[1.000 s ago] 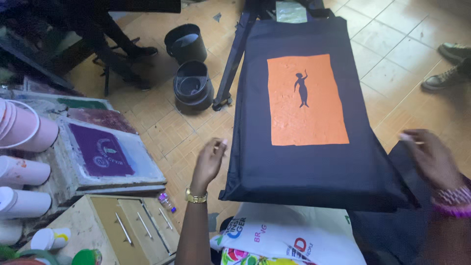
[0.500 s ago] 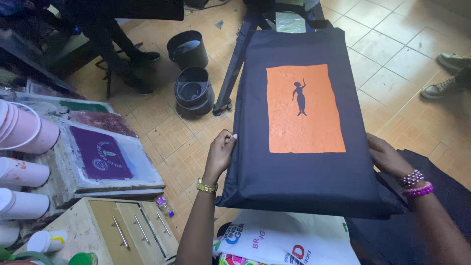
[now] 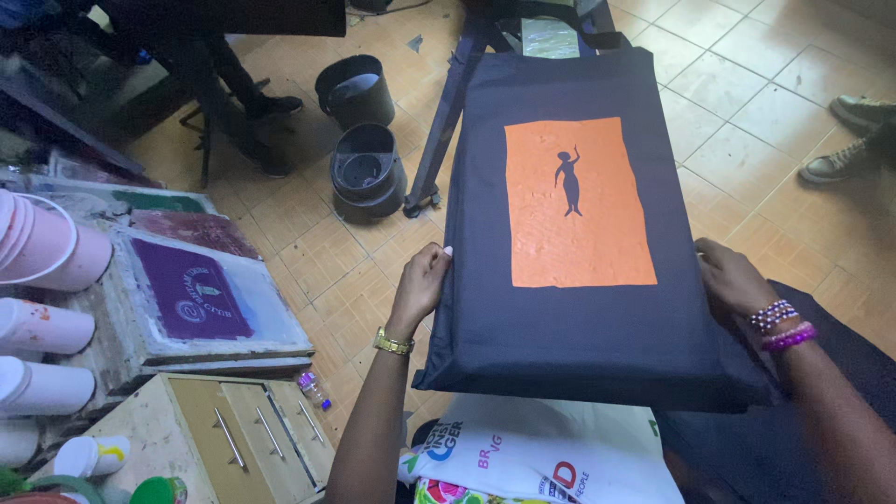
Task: The person repeatedly smooths and presses the surface of a black tote bag with an orange printed design using both hands. The person lifts and repositions the bag multiple times while continuing to rub the printed area.
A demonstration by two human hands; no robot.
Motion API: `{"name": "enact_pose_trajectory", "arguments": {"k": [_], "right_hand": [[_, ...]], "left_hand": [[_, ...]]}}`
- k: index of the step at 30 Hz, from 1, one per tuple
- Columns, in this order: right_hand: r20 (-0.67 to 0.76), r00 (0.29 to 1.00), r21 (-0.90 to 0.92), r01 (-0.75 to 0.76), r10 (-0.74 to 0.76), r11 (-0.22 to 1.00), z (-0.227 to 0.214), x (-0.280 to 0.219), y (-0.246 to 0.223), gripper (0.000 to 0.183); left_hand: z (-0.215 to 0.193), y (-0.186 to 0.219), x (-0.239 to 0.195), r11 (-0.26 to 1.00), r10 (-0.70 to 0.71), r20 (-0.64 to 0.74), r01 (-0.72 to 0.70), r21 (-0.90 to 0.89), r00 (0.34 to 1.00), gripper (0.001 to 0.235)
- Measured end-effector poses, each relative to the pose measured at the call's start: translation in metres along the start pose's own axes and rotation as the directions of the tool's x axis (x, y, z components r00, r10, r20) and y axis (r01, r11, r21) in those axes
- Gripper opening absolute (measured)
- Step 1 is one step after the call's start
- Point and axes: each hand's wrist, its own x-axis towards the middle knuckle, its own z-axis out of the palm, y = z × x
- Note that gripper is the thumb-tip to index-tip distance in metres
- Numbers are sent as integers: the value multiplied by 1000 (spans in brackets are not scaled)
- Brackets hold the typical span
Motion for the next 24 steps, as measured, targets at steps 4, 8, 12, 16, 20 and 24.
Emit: {"name": "enact_pose_trajectory", "arguments": {"k": [4,8,12,16,20,24], "right_hand": [[-120,972,443,234,-202,865,10,17,25,20],[-445,878,131,256,-174,958,-16,-17,16,19],[-598,783,47,246,-170,968,-26,-34,30,17],[-635,754,75,277,-169,958,-30,-32,29,16],[-642,747,78,291,-175,954,-29,-26,37,16],[-629,761,108,285,-156,952,-31,-31,36,17]], "left_hand": [[4,-21,12,994,99,-86,-95,54,991,35],[-17,6,-4,996,78,-138,-70,60,987,40],[-24,18,-15,988,151,-236,-136,79,960,40],[-28,21,-11,983,183,-293,-170,70,938,34],[-28,22,-11,978,208,-293,-199,61,933,36],[-25,19,-11,991,132,-299,-129,27,945,35]]}}
